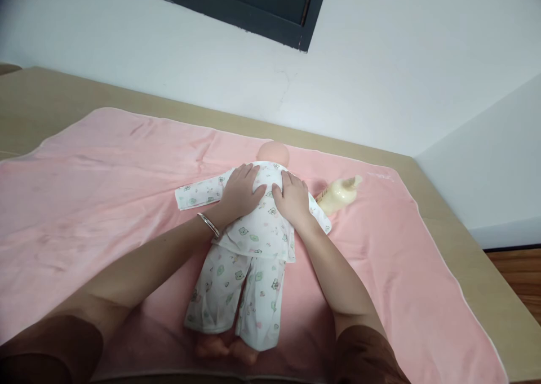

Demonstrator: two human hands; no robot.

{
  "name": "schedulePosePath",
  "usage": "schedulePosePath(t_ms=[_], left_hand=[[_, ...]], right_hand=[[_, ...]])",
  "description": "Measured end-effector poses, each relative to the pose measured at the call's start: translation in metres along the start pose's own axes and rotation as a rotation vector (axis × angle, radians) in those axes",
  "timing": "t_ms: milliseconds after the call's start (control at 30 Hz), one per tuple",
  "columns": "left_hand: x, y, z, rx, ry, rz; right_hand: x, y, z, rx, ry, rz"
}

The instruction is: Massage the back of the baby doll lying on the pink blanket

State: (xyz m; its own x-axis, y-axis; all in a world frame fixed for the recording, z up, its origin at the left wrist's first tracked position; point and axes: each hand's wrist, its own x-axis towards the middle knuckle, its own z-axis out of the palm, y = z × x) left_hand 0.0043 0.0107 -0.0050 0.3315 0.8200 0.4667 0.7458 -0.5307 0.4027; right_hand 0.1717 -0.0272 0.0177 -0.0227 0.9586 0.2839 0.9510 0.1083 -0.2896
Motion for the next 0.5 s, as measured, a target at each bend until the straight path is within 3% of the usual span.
schedulePosePath(t_ms=[333, 500], left_hand=[[0.0, 0.005, -0.008, 0.091, 0.03, 0.137], [-0.005, 0.013, -0.015, 0.106, 0.077, 0.168]], right_hand=[[0.002, 0.003, -0.001, -0.012, 0.014, -0.111], [-0.012, -0.021, -0.011, -0.183, 0.01, -0.104]])
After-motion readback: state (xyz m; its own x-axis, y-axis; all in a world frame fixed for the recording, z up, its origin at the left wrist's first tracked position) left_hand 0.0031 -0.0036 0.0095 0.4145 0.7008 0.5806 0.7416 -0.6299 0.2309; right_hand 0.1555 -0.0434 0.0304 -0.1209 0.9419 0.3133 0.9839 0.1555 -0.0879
